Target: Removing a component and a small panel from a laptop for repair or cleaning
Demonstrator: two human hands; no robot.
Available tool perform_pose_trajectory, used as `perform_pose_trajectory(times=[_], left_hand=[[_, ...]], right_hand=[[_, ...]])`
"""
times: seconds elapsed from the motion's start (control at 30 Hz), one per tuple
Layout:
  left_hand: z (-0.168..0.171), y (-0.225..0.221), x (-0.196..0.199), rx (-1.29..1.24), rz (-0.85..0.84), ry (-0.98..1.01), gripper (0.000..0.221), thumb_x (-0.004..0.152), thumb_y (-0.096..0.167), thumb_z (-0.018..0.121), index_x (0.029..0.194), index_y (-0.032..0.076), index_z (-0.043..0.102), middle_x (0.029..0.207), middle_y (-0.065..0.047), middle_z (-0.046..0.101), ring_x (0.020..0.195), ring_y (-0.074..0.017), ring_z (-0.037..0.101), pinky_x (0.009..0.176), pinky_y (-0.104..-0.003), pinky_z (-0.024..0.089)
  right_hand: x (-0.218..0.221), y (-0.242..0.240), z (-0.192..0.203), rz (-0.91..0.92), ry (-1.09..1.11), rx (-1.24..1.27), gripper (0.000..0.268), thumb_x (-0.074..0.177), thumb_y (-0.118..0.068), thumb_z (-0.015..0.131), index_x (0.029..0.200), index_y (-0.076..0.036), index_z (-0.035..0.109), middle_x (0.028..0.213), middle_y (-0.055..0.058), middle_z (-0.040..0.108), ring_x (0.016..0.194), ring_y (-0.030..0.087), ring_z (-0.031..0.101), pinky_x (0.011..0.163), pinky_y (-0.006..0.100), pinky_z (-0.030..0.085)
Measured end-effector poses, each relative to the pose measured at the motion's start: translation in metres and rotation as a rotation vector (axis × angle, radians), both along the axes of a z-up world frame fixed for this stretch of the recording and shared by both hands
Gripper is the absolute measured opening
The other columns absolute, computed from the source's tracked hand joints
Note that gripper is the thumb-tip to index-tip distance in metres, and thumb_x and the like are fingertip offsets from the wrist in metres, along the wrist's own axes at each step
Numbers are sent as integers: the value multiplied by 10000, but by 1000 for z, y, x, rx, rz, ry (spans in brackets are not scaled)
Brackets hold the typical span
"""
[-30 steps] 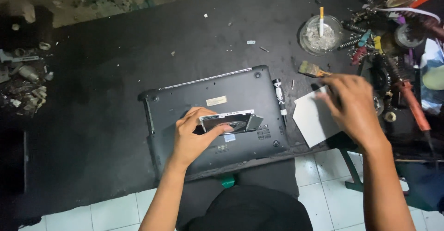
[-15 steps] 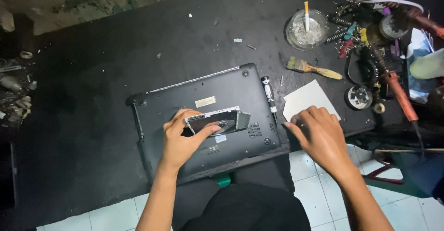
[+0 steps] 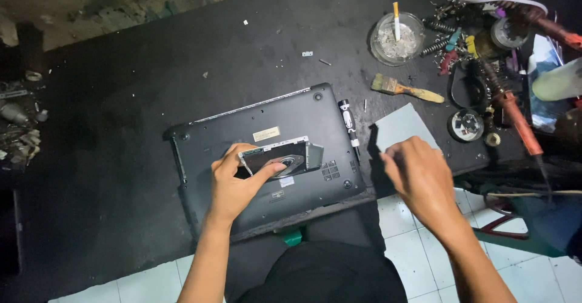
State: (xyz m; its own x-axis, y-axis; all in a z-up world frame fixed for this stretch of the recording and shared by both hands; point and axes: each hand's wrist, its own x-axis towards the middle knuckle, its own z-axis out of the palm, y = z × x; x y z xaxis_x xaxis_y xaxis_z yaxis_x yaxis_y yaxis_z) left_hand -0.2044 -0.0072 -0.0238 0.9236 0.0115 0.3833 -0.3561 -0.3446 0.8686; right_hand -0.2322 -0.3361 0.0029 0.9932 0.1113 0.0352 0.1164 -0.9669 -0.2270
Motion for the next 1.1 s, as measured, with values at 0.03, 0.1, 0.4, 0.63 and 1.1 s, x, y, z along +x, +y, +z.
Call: perform_pose_trajectory(times=[0.03,0.1,0.4,0.63,1.1], left_hand=[[3,-1,0,-1,-1,-1,268,711,91,952,824,44,714,765,-115,773,726,-274,758,656,-344,608],[8,-4,1,1,14,-2,291,731,130,954,850,47,701,755,-128,765,731,-275,762,638,-338,609],[-6,-1,-6,180,67,430,364,806,412,855,1015,207,638,810,157,689,725,-105,624,903,-280,393],[-13,0,-6,158,83,438,351,817,412,863,977,203,629,667,134,400,622,-115,342,818,-261,369],[-9,7,-3,-14,-40,361,353,1064,288,554,792,126,397,623,56,349,576,-81,277,566,-297,274]], right_hand=[[-1,-7,4,-1,-1,-1,138,978,-242,686,970,-108,717,817,99,661,783,341,669,741,447,498],[-4,-20,13,-22,-114,-27,163,1021,-281,692,988,-122,671,842,89,624,805,361,654,768,471,501],[-42,-35,77,-217,-117,744,66,1137,-3,480,1088,22,515,1381,196,592,1305,260,549,1176,360,403],[-34,-32,33,-446,-20,1219,185,1129,-264,509,1162,-94,571,869,-99,469,731,-14,385,630,155,281],[14,68,9,-581,426,1676,617,960,-239,520,1560,-128,423,1379,104,584,1188,234,583,810,410,507]])
